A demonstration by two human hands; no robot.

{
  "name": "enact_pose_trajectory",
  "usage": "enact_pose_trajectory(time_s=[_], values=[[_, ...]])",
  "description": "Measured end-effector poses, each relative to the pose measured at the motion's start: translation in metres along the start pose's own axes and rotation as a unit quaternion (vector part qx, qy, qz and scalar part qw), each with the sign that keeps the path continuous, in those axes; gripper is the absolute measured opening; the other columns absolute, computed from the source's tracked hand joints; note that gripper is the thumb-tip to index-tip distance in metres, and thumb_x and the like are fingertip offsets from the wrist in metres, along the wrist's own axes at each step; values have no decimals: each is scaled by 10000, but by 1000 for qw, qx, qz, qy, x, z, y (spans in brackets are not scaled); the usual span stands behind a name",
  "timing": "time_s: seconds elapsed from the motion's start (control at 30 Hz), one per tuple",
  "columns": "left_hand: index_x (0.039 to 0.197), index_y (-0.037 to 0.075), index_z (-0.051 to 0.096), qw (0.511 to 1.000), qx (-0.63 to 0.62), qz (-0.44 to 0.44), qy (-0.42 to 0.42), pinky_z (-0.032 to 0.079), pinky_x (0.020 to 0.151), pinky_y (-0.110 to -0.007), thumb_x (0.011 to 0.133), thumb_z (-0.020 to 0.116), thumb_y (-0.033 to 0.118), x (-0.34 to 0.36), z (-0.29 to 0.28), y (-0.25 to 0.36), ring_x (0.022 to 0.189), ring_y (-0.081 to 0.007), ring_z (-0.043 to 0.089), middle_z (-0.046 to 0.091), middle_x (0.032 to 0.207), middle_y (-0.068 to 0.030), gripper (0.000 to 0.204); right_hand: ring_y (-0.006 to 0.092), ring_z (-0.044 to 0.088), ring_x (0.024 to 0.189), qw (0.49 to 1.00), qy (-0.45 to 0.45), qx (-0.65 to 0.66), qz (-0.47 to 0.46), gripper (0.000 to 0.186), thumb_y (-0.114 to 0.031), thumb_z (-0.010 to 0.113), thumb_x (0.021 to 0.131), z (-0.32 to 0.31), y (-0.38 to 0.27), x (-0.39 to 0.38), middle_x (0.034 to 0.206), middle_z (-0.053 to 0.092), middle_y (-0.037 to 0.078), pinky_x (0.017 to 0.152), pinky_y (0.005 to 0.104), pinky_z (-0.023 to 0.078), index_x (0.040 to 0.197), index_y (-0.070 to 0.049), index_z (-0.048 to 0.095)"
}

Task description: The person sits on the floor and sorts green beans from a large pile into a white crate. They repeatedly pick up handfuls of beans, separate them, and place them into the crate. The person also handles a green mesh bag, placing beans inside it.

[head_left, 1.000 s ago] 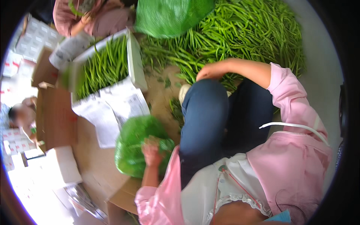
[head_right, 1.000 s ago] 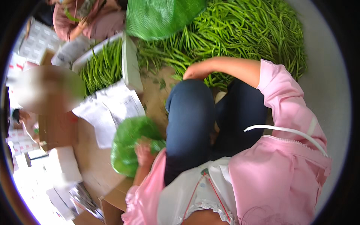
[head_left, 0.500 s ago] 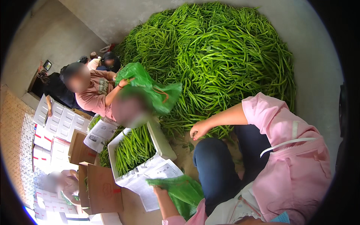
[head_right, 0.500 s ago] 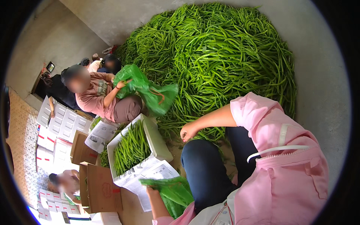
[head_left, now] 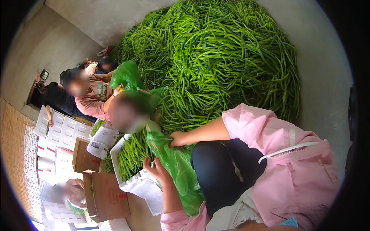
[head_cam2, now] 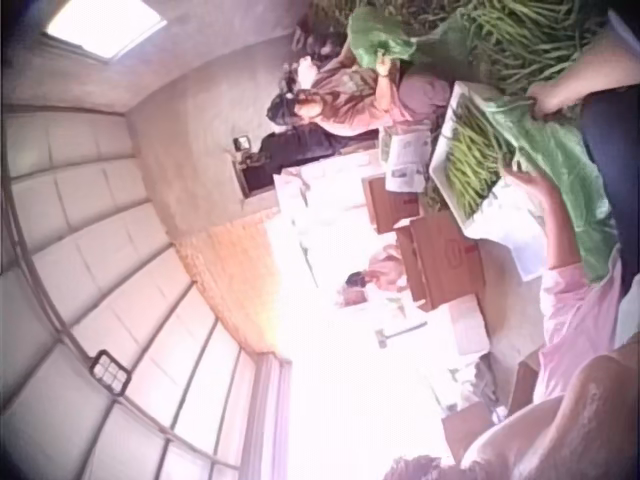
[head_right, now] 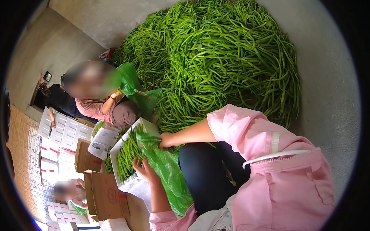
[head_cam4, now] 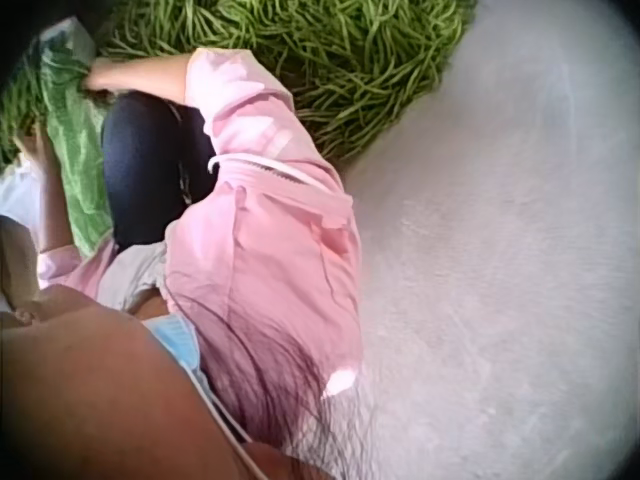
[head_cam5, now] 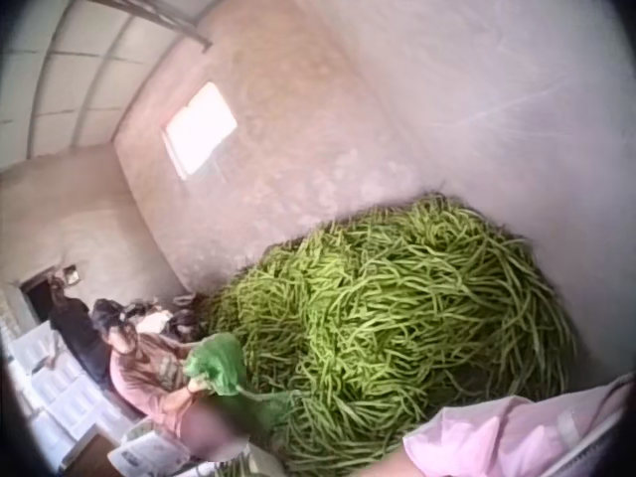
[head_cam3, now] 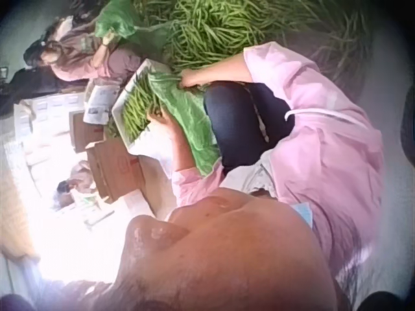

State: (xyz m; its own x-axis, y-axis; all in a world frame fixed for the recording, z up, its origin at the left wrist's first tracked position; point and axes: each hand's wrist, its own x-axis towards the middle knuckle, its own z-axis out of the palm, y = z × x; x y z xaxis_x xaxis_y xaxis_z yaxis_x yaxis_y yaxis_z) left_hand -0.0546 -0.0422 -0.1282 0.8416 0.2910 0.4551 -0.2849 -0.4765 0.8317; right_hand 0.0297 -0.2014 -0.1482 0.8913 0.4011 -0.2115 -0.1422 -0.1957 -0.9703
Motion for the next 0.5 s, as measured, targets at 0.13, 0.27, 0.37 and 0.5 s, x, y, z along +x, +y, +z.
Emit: enact_pose_trajectory(time_s=[0.13, 0.27, 0.37, 0.5], values=[[1126, -7, 436, 974, -20, -141, -175, 443, 553, -215, 836, 584, 189, -44, -1, -13, 667, -108, 539, 583, 796, -68, 380, 167, 566, 701, 985, -29, 156, 74, 396, -214, 694, 722, 5, 2, 8, 790, 573, 76, 529, 311, 477, 1004, -2, 515], [1182, -39, 413, 991, 63, -25, -117, 455, 683, -266, 824, 597, 204, -43, 20, -57, 774, -160, 560, 602, 928, -113, 470, 144, 555, 756, 956, -223, 188, 15, 317, -187, 695, 737, 19, -6, -1, 795, 598, 51, 613, 267, 463, 984, -25, 580], [1000, -20, 562, 983, -26, -119, -141, 432, 641, -256, 841, 563, 140, -25, 17, -42, 727, -99, 522, 606, 849, -63, 225, 118, 541, 656, 976, -133, 173, 1, 262, -198, 725, 707, 18, -2, 11, 752, 597, 27, 558, 247, 445, 885, -48, 606], [920, -6, 585, 967, -155, -161, -124, 416, 587, -245, 873, 526, 150, -14, 15, -45, 686, -82, 493, 590, 759, -38, 173, 111, 518, 610, 960, -92, 261, 30, 275, -232, 736, 687, -11, -7, 10, 735, 584, 18, 536, 262, 436, 871, -84, 597]])
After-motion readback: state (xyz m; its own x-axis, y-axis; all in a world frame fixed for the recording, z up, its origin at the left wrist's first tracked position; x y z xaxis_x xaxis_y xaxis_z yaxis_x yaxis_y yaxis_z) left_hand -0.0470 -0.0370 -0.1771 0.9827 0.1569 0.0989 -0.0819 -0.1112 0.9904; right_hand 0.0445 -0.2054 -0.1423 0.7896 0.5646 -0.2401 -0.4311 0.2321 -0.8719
